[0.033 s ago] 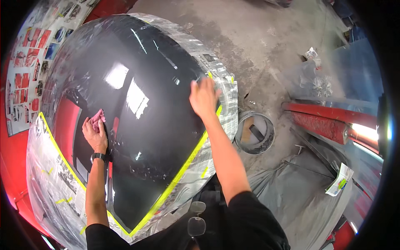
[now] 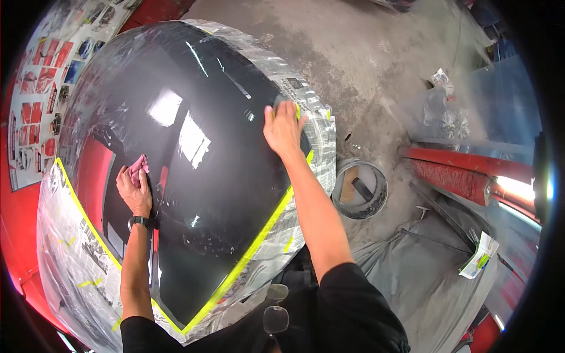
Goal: The person sands the surface of a car hood using a sanding block and a cloth, dipping the block into a bucket of water frequently.
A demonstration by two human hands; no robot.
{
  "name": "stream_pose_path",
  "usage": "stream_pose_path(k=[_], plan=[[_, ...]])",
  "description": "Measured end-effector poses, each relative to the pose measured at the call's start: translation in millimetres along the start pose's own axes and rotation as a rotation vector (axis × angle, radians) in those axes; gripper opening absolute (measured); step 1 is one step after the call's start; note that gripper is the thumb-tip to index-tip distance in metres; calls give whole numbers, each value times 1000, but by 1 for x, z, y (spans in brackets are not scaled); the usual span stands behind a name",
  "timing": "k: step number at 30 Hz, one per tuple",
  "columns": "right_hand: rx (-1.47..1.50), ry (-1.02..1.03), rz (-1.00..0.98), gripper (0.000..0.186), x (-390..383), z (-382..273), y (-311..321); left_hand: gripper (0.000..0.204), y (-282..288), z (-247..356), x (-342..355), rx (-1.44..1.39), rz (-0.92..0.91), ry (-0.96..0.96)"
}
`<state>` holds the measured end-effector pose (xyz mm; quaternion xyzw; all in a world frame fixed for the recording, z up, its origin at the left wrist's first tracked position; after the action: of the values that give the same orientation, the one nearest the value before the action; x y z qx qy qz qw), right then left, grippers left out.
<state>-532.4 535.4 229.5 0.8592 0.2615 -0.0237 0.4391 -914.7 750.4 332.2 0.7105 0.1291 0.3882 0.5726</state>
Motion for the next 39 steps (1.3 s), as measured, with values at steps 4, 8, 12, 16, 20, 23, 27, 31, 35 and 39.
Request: stream_pose_path(k=[4, 8, 12, 16, 20, 23, 27, 31, 35, 39], plan=[[-13, 9, -100, 64, -34, 26, -7, 40, 12, -11, -10, 28, -25, 52], [-114, -135, -36, 66, -66, 30, -19, 40, 19, -10, -15, 24, -46, 64], [-12, 98, -60, 65, 48, -48, -29, 39, 11, 7, 3, -14, -47, 40], [105, 232, -156, 61, 25, -13, -29, 39, 16, -2, -5, -7, -40, 50], [84, 230, -160, 67, -31, 30, -27, 40, 28, -2, -8, 12, -53, 96], [131, 302, 13, 60, 53, -17, -44, 39, 22, 9, 5, -30, -42, 95], [49, 263, -182, 63, 109, -61, -52, 39, 17, 12, 9, -57, -31, 97], [96, 225, -215, 67, 2, 18, -25, 38, 29, 1, -3, -19, -52, 101], [-139, 380, -225, 86, -142, 63, 14, 39, 28, 2, -7, 15, -61, 109], [-120, 290, -187, 77, -88, 52, 13, 39, 24, 4, -1, -9, -25, 108]])
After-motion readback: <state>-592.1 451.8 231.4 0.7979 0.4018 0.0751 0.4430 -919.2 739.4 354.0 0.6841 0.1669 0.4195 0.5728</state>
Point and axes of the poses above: each hand's wrist, its own x-axis towards the middle knuckle, its own y-axis out of the back of the hand, z = x × y, the point moved 1 cm from there along x, towards the middle knuckle, and after that the axes turned 14 degrees about -y, right-handed, at the moved point
